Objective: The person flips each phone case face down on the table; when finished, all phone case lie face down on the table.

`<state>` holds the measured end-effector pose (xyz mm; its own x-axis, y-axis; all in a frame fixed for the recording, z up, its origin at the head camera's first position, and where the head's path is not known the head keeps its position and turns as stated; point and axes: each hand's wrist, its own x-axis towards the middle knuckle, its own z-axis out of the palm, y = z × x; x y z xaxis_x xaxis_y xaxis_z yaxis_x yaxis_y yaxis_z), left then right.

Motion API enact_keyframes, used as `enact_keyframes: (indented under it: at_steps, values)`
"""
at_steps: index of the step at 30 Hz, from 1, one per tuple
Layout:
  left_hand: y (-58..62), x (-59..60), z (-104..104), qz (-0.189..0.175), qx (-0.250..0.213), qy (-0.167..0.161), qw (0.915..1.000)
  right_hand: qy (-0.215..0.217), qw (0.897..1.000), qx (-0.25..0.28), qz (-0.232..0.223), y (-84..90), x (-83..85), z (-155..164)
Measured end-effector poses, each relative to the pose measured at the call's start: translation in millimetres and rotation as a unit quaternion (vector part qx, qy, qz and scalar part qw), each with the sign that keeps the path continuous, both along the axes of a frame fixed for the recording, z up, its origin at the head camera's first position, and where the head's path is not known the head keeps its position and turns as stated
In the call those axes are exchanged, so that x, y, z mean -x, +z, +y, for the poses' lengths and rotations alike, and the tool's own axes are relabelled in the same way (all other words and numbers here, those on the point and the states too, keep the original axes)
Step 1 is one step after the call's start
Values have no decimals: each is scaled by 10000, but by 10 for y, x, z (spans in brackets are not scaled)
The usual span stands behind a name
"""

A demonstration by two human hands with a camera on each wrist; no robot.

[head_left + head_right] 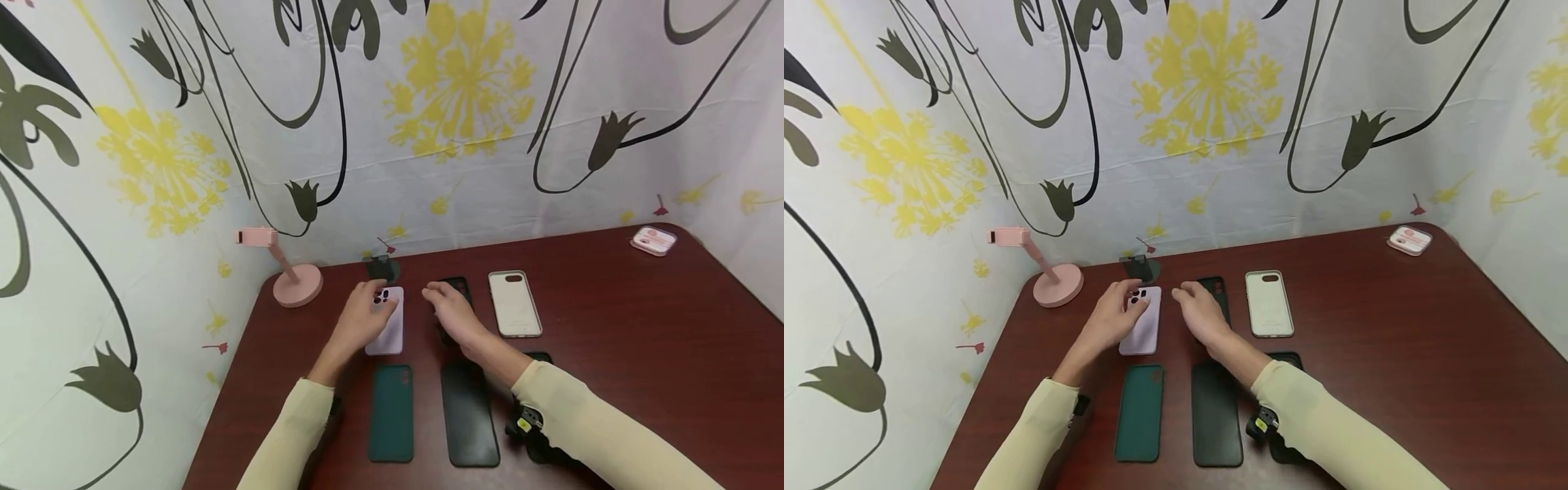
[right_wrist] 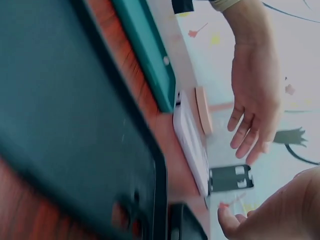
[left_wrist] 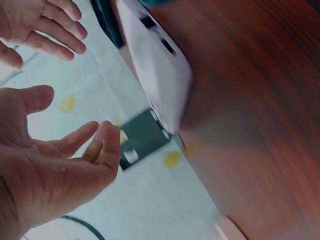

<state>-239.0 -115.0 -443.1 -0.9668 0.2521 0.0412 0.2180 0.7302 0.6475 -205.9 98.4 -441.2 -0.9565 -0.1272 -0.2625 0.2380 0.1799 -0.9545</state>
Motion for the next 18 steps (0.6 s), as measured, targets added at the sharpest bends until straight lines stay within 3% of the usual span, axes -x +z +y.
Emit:
enact_keyframes:
  at_steps: [3,6,11,14,16,18]
  values:
    - [14,-10,98,-465,-461,-324,9973,-39,9997,-207,95,3,-5,131]
    - [15,-8,198,-1154,-1024,-589,9863,-111,9996,-236,79,-1,4,279]
    - [0,0,383,-2341,-2049,-812,9469,-183,9996,-209,60,-6,17,490]
    - [-16,4,491,-2805,-2520,-843,9223,-138,9997,-185,48,-3,24,577]
    - [-27,0,551,-2976,-2710,-813,9118,-86,9999,-92,27,-6,31,620]
    - [-43,-5,601,-3031,-2785,-742,9083,-9,10000,59,1,-8,34,652]
